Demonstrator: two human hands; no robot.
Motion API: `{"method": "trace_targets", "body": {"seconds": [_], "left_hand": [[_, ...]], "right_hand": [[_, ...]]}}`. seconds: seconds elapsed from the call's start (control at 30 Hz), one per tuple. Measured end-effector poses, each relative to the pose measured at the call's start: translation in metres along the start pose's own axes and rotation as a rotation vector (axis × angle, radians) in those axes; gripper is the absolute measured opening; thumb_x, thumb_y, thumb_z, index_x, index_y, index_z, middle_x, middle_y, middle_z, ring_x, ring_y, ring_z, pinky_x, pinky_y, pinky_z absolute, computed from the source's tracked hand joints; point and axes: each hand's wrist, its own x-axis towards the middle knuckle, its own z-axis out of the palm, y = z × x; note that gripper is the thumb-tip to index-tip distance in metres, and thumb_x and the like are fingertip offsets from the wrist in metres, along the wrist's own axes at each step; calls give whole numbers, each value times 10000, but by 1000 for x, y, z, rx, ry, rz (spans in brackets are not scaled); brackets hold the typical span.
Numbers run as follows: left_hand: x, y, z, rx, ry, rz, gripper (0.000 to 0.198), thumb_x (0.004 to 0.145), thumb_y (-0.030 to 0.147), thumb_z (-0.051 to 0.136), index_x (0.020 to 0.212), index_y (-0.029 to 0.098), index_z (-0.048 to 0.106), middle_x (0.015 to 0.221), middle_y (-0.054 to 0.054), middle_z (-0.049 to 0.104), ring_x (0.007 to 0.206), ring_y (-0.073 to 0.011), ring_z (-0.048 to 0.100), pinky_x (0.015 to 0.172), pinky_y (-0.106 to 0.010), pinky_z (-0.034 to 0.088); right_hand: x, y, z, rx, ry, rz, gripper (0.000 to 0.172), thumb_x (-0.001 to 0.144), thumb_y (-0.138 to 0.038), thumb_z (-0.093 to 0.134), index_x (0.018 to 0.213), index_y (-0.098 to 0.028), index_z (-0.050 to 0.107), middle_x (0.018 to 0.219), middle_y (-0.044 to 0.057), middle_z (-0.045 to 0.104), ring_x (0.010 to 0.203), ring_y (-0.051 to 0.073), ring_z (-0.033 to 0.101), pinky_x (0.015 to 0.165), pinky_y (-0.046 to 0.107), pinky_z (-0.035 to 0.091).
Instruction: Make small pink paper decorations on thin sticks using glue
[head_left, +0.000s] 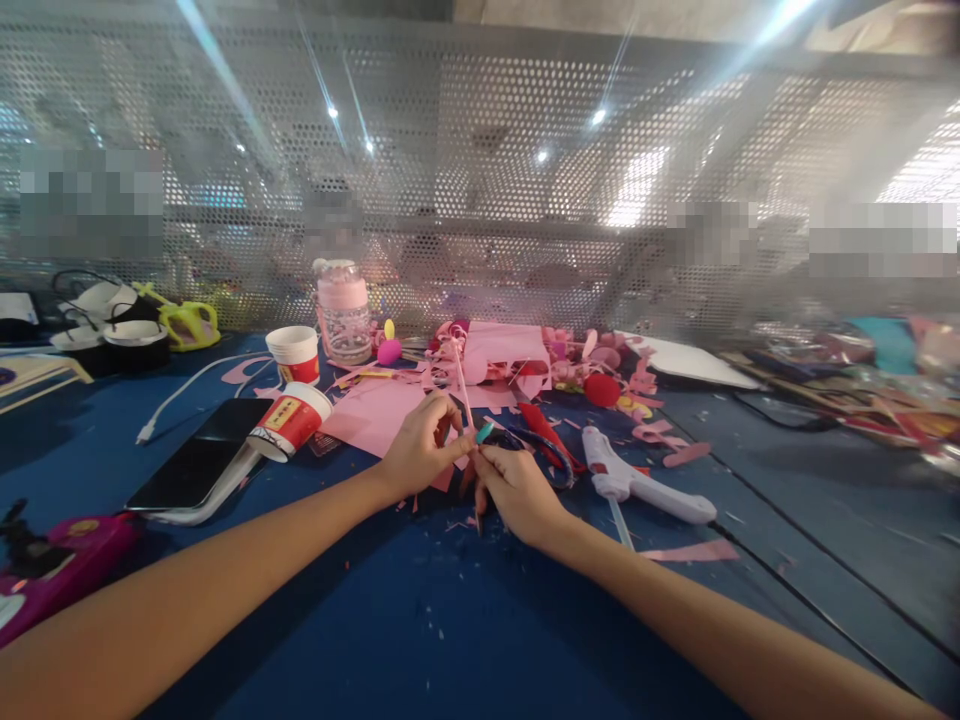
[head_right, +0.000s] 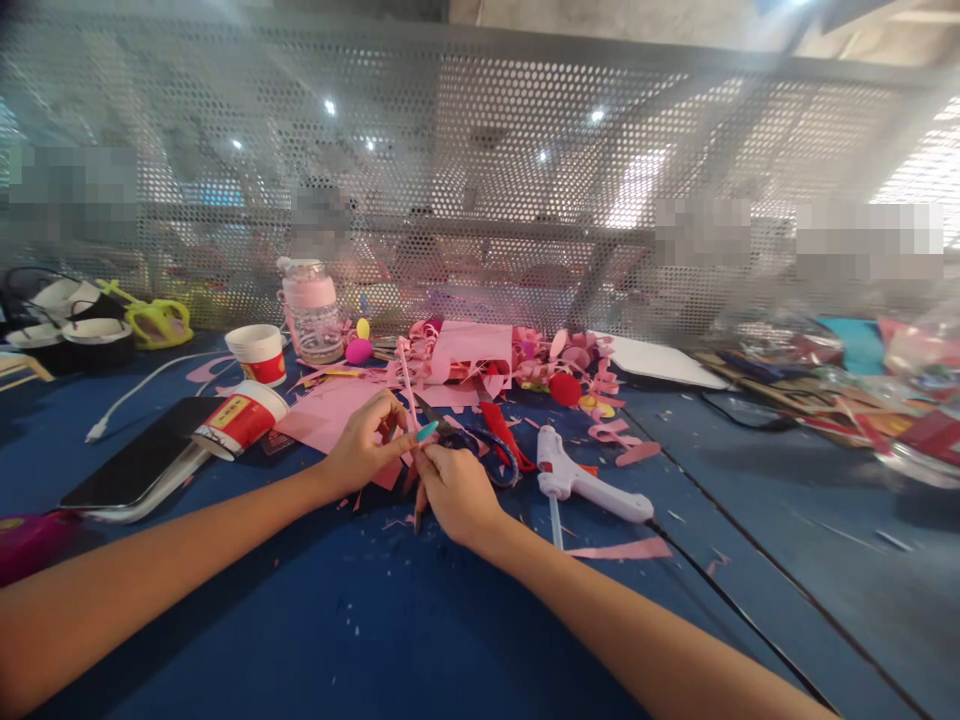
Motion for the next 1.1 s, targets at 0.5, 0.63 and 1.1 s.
{"method": "trace_targets", "body": {"seconds": [0.5, 0.63, 1.1], "left_hand": [[-3, 0, 2, 220, 26, 61, 132, 846, 222, 401, 732, 175, 449, 726, -8, 466, 643, -120, 439, 576, -239, 357], [-4, 0, 5, 306, 38, 52, 138, 853, 202, 369, 746, 176, 452, 749, -20, 484, 667, -132, 457, 607, -251, 371], [-6, -2, 4, 415, 54, 123, 122, 812, 138, 377, 706, 188, 414, 717, -7, 457, 613, -122, 432, 549, -236, 349]], "right_hand": [[-1, -3, -1, -121, 23, -24, 342, 868, -237, 344, 532, -200, 399, 434, -12, 584, 439, 113, 569, 517, 209, 405], [-1, -4, 0, -169, 28, -30, 340, 866, -234, 344, 532, -202, 396, 441, -9, 581, 444, 115, 560, 519, 212, 390], [-3, -5, -1, -177, 5, -47, 358, 881, -242, 320, 537, -198, 411, 448, -13, 577, 450, 110, 553, 525, 207, 379]]}}
